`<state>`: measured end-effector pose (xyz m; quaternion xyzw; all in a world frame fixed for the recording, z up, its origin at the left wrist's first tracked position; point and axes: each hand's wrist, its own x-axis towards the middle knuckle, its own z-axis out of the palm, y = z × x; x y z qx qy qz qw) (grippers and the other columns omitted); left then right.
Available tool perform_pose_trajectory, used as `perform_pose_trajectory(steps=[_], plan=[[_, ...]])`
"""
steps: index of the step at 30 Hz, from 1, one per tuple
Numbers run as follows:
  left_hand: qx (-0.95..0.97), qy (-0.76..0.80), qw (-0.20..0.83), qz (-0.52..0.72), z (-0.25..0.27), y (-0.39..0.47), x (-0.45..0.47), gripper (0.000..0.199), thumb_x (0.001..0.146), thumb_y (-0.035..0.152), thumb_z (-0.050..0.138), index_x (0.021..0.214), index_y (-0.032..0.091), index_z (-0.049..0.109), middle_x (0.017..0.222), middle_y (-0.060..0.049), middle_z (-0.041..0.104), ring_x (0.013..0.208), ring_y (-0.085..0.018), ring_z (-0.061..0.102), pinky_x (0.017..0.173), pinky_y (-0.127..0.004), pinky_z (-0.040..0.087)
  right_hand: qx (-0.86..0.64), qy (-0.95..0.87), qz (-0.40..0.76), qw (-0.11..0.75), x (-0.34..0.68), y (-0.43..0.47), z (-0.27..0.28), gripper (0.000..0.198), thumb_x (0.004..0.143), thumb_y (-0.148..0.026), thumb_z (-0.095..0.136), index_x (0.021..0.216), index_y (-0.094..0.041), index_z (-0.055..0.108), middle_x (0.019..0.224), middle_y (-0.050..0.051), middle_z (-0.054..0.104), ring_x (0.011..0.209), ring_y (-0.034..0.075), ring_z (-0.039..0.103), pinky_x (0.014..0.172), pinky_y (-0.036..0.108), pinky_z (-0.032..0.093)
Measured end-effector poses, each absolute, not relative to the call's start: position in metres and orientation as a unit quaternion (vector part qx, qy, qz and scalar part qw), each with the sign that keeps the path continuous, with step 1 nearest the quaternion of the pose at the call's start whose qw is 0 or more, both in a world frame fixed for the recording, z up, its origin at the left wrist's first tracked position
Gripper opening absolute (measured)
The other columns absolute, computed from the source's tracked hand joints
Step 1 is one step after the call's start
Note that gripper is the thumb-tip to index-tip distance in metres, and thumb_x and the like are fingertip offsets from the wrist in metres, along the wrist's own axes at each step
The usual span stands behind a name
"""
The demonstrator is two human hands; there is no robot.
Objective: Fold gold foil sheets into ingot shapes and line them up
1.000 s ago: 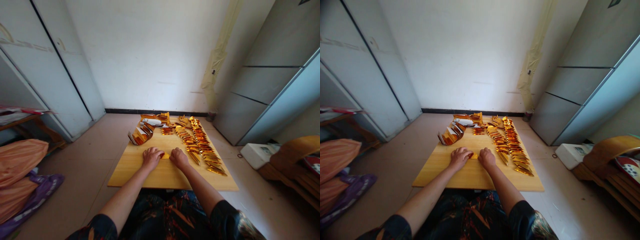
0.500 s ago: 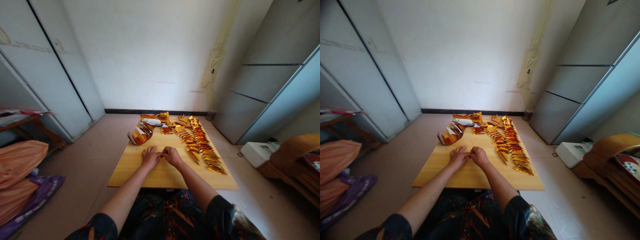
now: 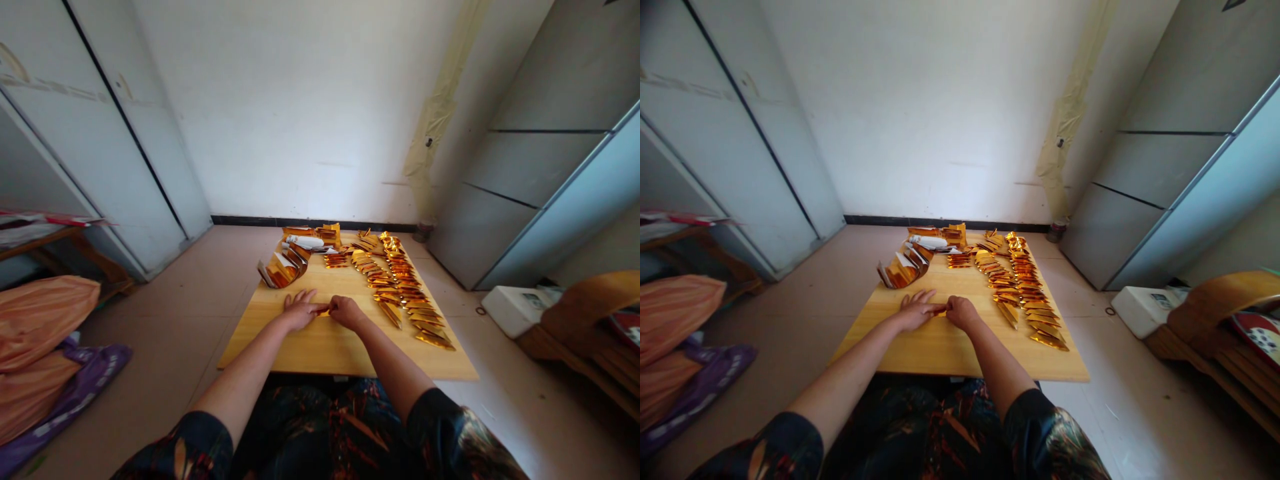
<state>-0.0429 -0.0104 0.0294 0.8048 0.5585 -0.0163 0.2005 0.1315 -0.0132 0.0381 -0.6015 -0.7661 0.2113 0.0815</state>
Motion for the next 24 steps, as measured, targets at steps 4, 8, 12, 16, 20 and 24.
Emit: perform_pose_trajectory(steps=[4, 8, 12, 16, 20, 24], plan=[[0.805, 0.556, 0.206, -0.022, 0.032, -0.010, -0.044, 0.044, 0.089, 0.026, 0.039, 0.123, 0.050, 0.050, 0.155, 0.005, 0.020, 0.142, -0.028, 0.013, 0.108, -0.062, 0.008, -0.610, -0.760, 0.207, 0.082, 0.129, -0.014, 0.038, 0.014, 0.078, -0.015, 0.054, 0.086, -0.018, 0.064, 0.091, 0.003, 0.069, 0.083, 0.014, 0.060, 0.066, 0.020, 0.037], [0.800, 0.561, 0.213, -0.019, 0.031, -0.008, -0.043, 0.041, 0.090, 0.030, 0.037, 0.125, 0.047, 0.050, 0.155, 0.005, 0.020, 0.143, -0.028, 0.012, 0.107, -0.063, 0.008, -0.634, -0.745, 0.195, 0.071, 0.122, -0.016, 0.039, 0.019, 0.080, -0.034, 0.059, 0.089, -0.018, 0.064, 0.092, 0.006, 0.069, 0.084, 0.018, 0.062, 0.066, 0.023, 0.039], [0.795, 0.563, 0.224, -0.018, 0.031, -0.006, -0.043, 0.042, 0.088, 0.029, 0.039, 0.124, 0.047, 0.052, 0.155, 0.005, 0.020, 0.142, -0.028, 0.012, 0.108, -0.063, 0.008, -0.671, -0.720, 0.168, 0.047, 0.110, -0.020, 0.043, 0.040, 0.078, -0.050, 0.058, 0.101, -0.018, 0.062, 0.104, 0.012, 0.067, 0.095, 0.023, 0.063, 0.070, 0.027, 0.043], [0.794, 0.566, 0.223, -0.018, 0.034, -0.006, -0.043, 0.046, 0.085, 0.024, 0.041, 0.122, 0.048, 0.053, 0.155, 0.007, 0.019, 0.142, -0.027, 0.014, 0.108, -0.062, 0.010, -0.691, -0.705, 0.159, 0.038, 0.102, -0.023, 0.047, 0.048, 0.078, -0.051, 0.058, 0.110, -0.016, 0.059, 0.110, 0.015, 0.065, 0.099, 0.026, 0.063, 0.075, 0.031, 0.047], [0.791, 0.564, 0.236, -0.025, 0.035, -0.006, -0.043, 0.046, 0.085, 0.025, 0.040, 0.125, 0.045, 0.051, 0.155, 0.005, 0.017, 0.143, -0.028, 0.010, 0.108, -0.063, 0.006, -0.697, -0.694, 0.177, 0.037, 0.101, -0.020, 0.048, 0.048, 0.075, -0.049, 0.062, 0.110, -0.016, 0.059, 0.111, 0.014, 0.065, 0.102, 0.026, 0.062, 0.078, 0.032, 0.048], [0.788, 0.563, 0.247, -0.030, 0.034, -0.005, -0.043, 0.045, 0.086, 0.030, 0.040, 0.127, 0.045, 0.049, 0.156, 0.004, 0.014, 0.143, -0.027, 0.007, 0.108, -0.062, 0.003, -0.694, -0.686, 0.215, 0.035, 0.109, -0.013, 0.046, 0.040, 0.072, -0.041, 0.068, 0.103, -0.018, 0.062, 0.107, 0.011, 0.067, 0.101, 0.024, 0.063, 0.076, 0.028, 0.048]])
